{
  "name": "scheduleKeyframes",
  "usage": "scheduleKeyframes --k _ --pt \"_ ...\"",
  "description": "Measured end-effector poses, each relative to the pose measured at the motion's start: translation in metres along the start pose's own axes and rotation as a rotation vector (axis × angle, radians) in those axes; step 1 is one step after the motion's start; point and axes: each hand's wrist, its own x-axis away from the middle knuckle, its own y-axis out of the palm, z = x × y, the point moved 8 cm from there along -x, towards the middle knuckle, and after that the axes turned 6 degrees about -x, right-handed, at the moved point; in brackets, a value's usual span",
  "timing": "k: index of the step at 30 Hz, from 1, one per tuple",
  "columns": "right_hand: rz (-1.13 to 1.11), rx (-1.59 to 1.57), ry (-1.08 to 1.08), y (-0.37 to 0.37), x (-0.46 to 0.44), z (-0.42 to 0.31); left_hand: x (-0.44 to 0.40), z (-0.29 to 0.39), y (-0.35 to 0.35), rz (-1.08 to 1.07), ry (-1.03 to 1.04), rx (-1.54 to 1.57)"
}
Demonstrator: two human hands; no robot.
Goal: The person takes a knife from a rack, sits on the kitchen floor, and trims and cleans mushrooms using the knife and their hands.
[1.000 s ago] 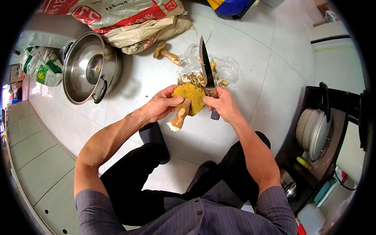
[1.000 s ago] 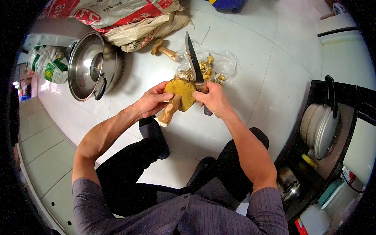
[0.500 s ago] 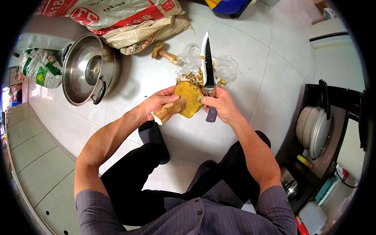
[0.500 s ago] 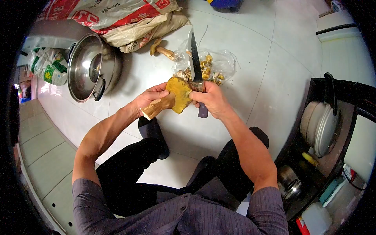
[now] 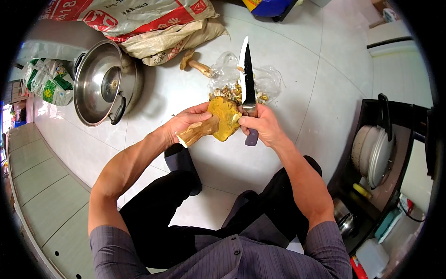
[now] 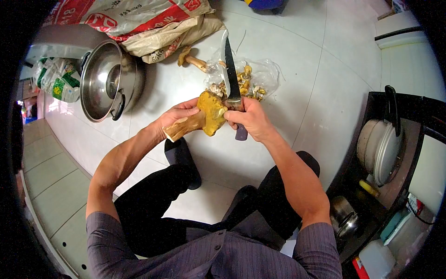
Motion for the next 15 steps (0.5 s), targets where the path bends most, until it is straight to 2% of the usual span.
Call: scheduleKeyframes --k 15 --pt "-0.091 0.028 0.006 0.0004 0.0019 0.0030 0.0039 -0.0015 -0.0026 -0.020 -0.008 0.021"
